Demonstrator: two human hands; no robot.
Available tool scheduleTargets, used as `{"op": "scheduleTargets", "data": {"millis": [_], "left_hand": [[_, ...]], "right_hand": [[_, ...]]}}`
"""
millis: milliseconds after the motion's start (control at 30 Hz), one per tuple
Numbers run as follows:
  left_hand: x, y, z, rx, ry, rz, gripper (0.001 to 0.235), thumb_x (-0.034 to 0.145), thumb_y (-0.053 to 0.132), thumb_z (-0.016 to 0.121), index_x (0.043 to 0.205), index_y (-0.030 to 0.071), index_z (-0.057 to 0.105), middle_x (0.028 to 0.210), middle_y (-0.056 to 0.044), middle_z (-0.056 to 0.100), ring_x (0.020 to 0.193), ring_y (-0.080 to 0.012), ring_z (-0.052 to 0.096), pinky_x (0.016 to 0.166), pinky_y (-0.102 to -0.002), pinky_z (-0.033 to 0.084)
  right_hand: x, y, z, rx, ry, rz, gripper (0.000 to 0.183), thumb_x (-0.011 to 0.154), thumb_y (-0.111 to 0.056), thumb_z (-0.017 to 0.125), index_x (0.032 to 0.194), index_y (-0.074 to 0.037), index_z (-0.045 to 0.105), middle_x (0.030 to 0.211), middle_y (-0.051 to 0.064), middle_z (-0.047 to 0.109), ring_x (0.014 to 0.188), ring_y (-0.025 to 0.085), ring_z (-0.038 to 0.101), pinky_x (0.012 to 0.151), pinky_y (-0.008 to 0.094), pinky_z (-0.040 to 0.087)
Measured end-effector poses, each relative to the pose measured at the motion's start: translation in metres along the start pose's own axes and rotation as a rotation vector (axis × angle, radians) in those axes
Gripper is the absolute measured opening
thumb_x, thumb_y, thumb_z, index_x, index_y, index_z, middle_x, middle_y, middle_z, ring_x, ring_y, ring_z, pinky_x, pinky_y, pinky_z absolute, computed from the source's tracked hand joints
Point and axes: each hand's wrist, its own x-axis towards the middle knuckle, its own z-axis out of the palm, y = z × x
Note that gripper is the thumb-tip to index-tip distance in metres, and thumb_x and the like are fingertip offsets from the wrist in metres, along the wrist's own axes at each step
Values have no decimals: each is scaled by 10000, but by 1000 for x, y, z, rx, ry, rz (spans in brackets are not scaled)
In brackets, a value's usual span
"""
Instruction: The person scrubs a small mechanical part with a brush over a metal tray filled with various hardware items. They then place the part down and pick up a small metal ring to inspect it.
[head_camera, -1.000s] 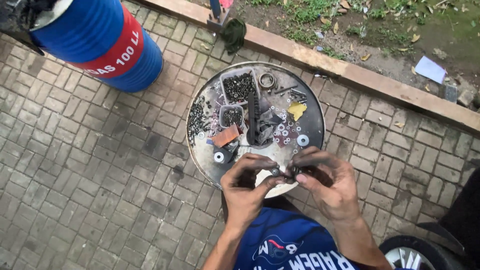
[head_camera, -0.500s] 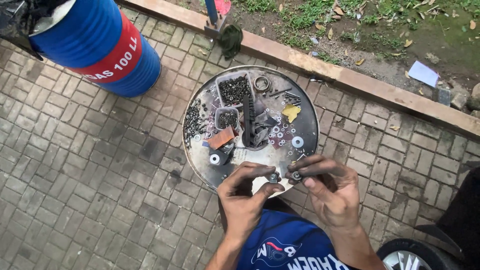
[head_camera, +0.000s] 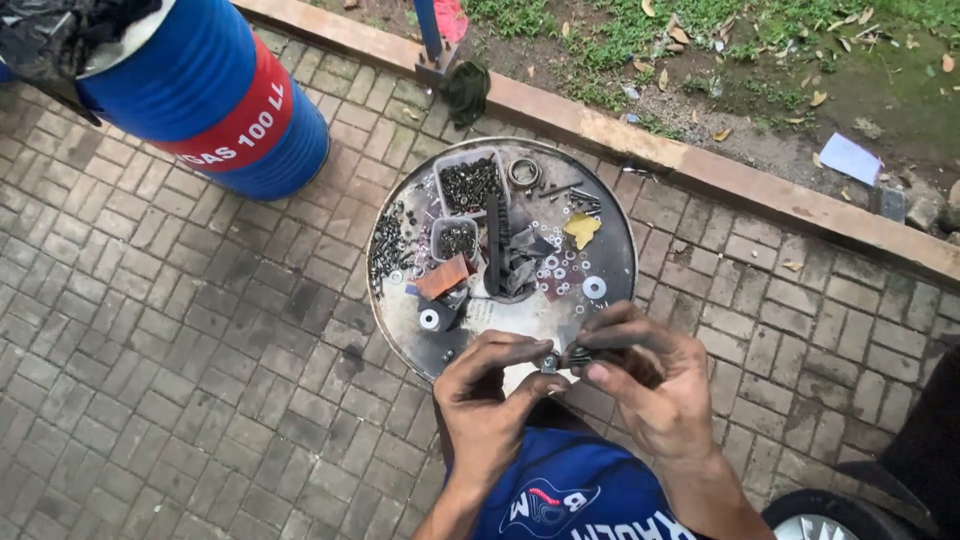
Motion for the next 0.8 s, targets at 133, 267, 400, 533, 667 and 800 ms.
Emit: {"op": "scheduleTargets", "data": {"millis": [133, 267, 400, 533, 667, 800], "left_hand": [[-1, -1, 1, 18, 15, 48, 277, 738, 131, 899, 973, 42, 781, 902, -86, 748, 856, -175, 708, 791, -262, 569], [2, 4, 2, 84, 27, 87, 235, 778, 94, 877, 987, 53, 777, 924, -103, 751, 881, -178, 720, 798, -255, 597], [6, 8, -3, 132, 18, 126, 261, 746, 101, 900, 975, 70, 778, 909, -82, 754, 838, -159, 726, 780, -241, 604], [9, 10, -8, 157, -30, 170, 212, 775, 117, 884, 951, 78, 772, 896, -92, 751, 832, -173, 736, 780, -251, 594], [9, 8, -12, 193, -17, 192, 225, 764, 159, 895, 937, 94, 767, 900, -77, 748, 814, -160, 733, 762, -255, 599], [12, 11, -14, 190, -49, 220, 191, 829, 178, 848, 974, 86, 763, 930, -90, 736, 856, -179, 730, 788, -281, 619]], "right_hand": [[1, -4, 4, -70, -49, -71, 212, 885, 108, 671, 1056, 15, 756, 1129, 169, 704, 996, 290, 721, 837, 361, 705], [2, -12, 7, -271, -74, -49, 216, 866, 10, 714, 1071, -36, 765, 1140, 130, 719, 1035, 239, 708, 884, 278, 661], [5, -5, 6, -171, -70, -10, 235, 823, 23, 801, 1047, -36, 756, 1157, 133, 717, 1038, 247, 728, 868, 288, 681], [6, 4, 2, -8, -53, 13, 270, 863, 120, 723, 1080, -30, 779, 1125, 153, 751, 1070, 279, 722, 909, 343, 649], [7, -3, 13, -275, 12, -18, 198, 835, 17, 792, 1017, -51, 753, 1016, 103, 782, 954, 230, 779, 877, 311, 666], [10, -10, 17, -343, -66, -25, 167, 864, 21, 757, 1012, -56, 755, 1050, 131, 784, 990, 259, 787, 892, 323, 675]]}}
